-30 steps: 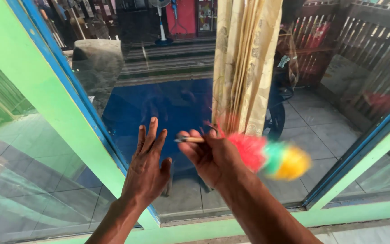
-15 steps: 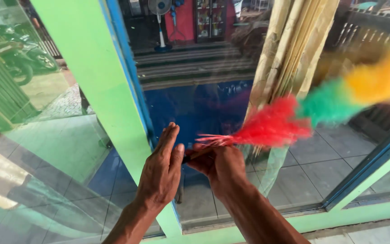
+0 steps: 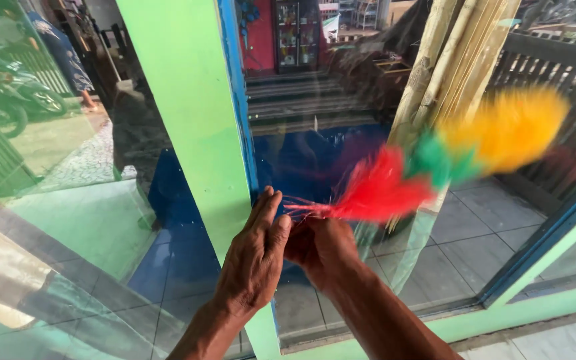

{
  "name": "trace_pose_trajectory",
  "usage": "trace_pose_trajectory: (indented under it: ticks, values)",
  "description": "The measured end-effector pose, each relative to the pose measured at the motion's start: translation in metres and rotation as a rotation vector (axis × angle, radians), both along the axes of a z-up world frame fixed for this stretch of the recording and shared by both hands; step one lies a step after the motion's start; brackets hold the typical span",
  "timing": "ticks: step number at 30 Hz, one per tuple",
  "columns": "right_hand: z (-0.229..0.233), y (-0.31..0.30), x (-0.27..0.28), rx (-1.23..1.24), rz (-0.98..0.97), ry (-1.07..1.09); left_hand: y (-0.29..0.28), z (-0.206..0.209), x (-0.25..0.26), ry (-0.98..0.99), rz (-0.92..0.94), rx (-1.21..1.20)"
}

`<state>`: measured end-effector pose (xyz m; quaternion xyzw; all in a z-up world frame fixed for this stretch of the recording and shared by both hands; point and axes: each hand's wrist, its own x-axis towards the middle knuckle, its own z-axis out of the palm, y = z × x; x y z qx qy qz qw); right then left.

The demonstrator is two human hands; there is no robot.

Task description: Dusting a glass door and its frame using a colorful duster.

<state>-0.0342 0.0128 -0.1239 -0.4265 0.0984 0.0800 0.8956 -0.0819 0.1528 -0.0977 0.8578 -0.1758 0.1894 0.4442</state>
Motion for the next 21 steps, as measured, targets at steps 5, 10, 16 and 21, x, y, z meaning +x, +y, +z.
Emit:
trace_pose_trajectory:
  ticks: [5, 10, 16, 21]
  values:
    - [-0.036, 0.001, 0.022, 0.267, 0.118, 0.136, 0.004, 0.002, -0.001, 0.042, -0.02, 0.001]
    - [0.006, 0.003, -0.005, 0.054, -0.017, -0.053, 0.007, 0.006, -0.001, 0.067, -0.04, -0.104]
    - [-0.066, -0.002, 0.007, 0.301, 0.081, 0.133, 0.009, 0.001, 0.001, 0.014, -0.051, -0.099]
    - [0.0, 0.011, -0.018, -0.03, -0.084, 0.083, 0.009, 0.003, -0.002, 0.037, -0.025, -0.135]
